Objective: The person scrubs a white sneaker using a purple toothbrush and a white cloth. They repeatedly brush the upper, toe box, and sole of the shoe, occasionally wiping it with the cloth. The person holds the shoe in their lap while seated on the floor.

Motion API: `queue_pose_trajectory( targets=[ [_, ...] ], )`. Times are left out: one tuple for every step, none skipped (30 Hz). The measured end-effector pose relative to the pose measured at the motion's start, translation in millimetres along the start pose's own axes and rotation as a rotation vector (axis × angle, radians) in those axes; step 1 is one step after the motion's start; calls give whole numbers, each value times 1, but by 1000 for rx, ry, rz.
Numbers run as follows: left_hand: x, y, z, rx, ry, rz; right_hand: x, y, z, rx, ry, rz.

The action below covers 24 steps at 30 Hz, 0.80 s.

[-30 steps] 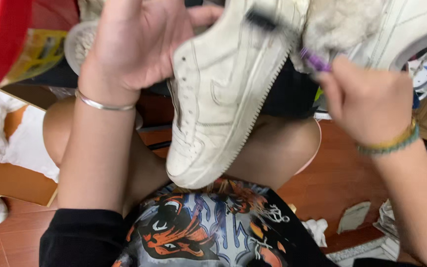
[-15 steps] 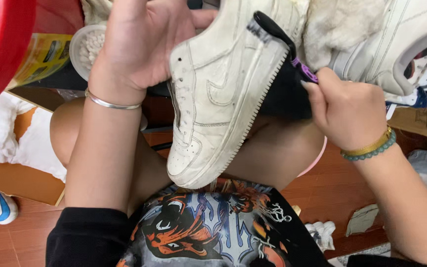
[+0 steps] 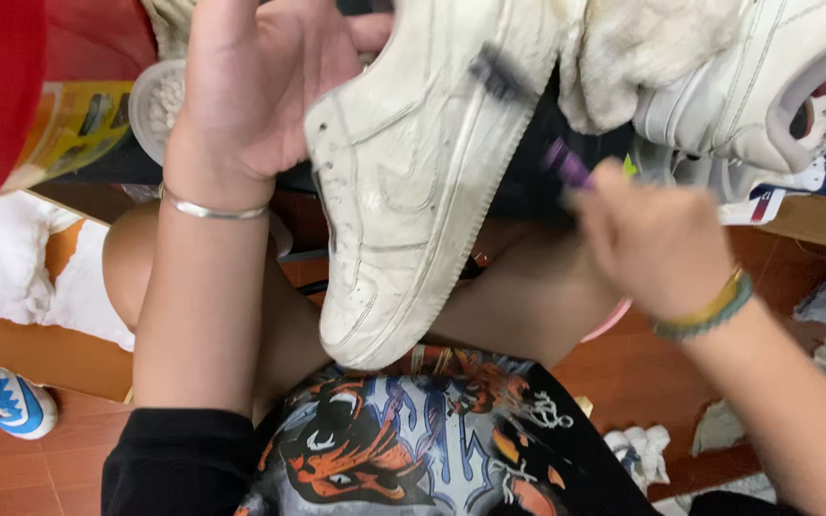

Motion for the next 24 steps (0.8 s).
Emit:
queue_pose_trajectory(
  targets=[
    [3,0,2,8,-13,11,2,3,-6,-16,-38,-17],
    [1,-1,4,19,-13,14,1,0,-3,38,-50,17],
    [3,-1,2,42,-27,25,3,-2,-1,80,-55,38],
    [2,-2,2,69,-29,28,6,-2,0,121,-61,59],
    [2,-2,-1,79,-40,34,8,0,3,89,-21,31],
    [3,-1,-3,89,-50,40,9,3,6,56,20,4],
    [3,0,-1,64,-53,51,5,4,11,33,52,-7],
    [1,1,2,43,-51,49,4,6,2,42,-7,-3],
    [1,1,3,29,-51,57,6,9,-14,47,-72,-8],
    [1,2,5,19,-46,52,7,11,-24,51,-138,-14],
    [2,2,2,145,-57,82,4,8,-11,66,-59,2],
    [1,2,-1,270,-64,113,-4,3,9,81,19,17],
    [0,-2,-2,514,-65,182,-9,-1,22,103,94,40],
    [1,-1,-2,506,-70,186,-4,0,8,69,34,45],
    [0,-2,1,491,-64,192,0,2,-11,38,-36,57],
    [2,2,5,225,-61,134,1,3,-23,7,-107,69],
    [3,3,6,95,-51,101,-2,1,-14,33,-31,57],
    [5,4,7,-35,-37,70,-6,0,0,60,46,44],
    [3,3,6,-35,-18,57,-5,0,9,86,129,28],
    [4,4,4,-33,-20,52,1,2,4,37,137,19],
    [3,4,7,-43,-9,47,6,4,-3,-7,136,24],
    [4,6,8,-52,-20,51,10,6,-8,-51,134,28],
    [5,8,8,-48,-35,55,15,8,-12,-70,116,15],
    [7,10,7,-44,-50,60,18,11,-14,-88,97,1]
  ],
)
Point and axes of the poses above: each hand's wrist, its own x-axis away from the middle knuckle, its own y-axis out of the palm, z = x × y, the point moved 7 cm from there along -x, towards the middle knuckle, and after that the axes turned 2 degrees about x, right-handed, at the moved point
